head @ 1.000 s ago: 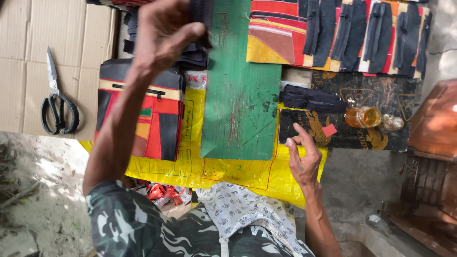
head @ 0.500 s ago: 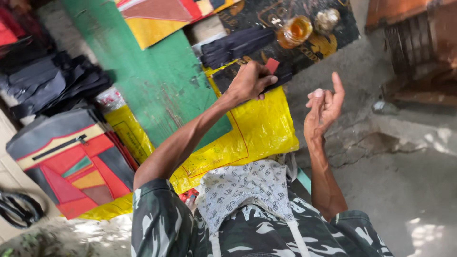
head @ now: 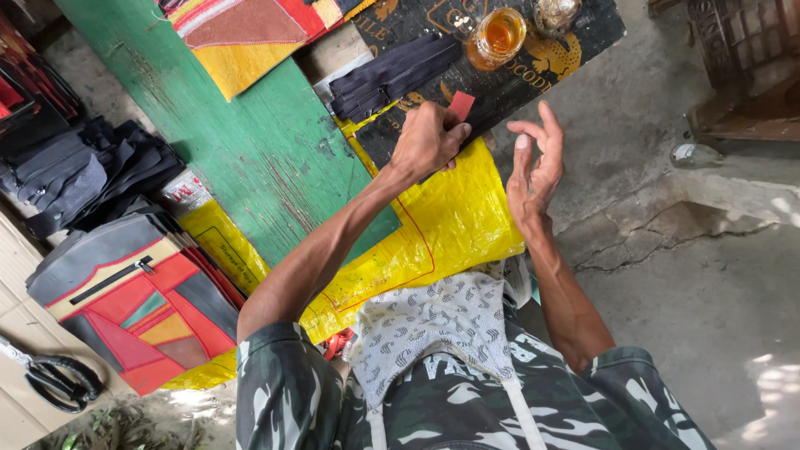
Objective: The person aligns a black zipper along the edge of a fabric panel on the workbench, pressing and positioning the zipper tape against the material. They handle several zipper pieces and fabric panels one at a time, smoothing the zipper into place along the marked edge.
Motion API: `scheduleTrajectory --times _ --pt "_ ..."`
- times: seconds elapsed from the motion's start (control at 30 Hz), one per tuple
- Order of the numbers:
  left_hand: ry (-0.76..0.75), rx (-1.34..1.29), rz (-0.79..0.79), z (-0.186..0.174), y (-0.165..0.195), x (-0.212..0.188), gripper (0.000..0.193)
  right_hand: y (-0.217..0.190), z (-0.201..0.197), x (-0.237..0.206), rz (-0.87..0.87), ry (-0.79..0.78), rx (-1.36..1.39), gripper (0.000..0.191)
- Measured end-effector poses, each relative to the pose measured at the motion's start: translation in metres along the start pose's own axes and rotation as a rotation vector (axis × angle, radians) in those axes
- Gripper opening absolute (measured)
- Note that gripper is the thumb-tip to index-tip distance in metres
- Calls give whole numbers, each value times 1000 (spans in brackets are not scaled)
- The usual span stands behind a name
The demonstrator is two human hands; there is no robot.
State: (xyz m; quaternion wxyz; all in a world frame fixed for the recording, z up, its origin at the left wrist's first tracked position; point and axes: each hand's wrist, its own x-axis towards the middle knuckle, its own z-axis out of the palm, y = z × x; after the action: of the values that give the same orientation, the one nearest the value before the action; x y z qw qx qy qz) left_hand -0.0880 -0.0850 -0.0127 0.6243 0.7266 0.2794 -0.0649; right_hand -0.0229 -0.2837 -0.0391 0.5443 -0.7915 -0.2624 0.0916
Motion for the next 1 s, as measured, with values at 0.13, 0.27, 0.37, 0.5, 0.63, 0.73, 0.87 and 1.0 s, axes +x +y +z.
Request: scheduleTrajectory --times 0.13,0.27,0.37,0.5,0.63,0.73,0.87,1.0 --pt "-16 -14 -13 0 -4 4 29 -3 5 0 -28 -18 -24 45" --pt "-20 10 29 -1 -7 4 30 -2 12 3 -84 -56 -41 45" --pt "-18 13 43 -2 -6 4 30 2 19 5 -139 -78 -62 44" --pt "-27 16 21 -6 -3 -2 28 7 23 7 -278 -108 -241 44" --pt "10 59 -11 -30 -16 -33 27 10 29 7 -307 -96 -183 44" --pt "100 44 -17 -43 -31 -59 28 8 32 7 -311 -85 -146 44" --pt "136 -49 7 -47 -47 -70 37 0 37 6 -292 -71 -134 46" --pt "193 79 142 -47 -57 -74 40 -11 43 3 -281 -66 -97 49"
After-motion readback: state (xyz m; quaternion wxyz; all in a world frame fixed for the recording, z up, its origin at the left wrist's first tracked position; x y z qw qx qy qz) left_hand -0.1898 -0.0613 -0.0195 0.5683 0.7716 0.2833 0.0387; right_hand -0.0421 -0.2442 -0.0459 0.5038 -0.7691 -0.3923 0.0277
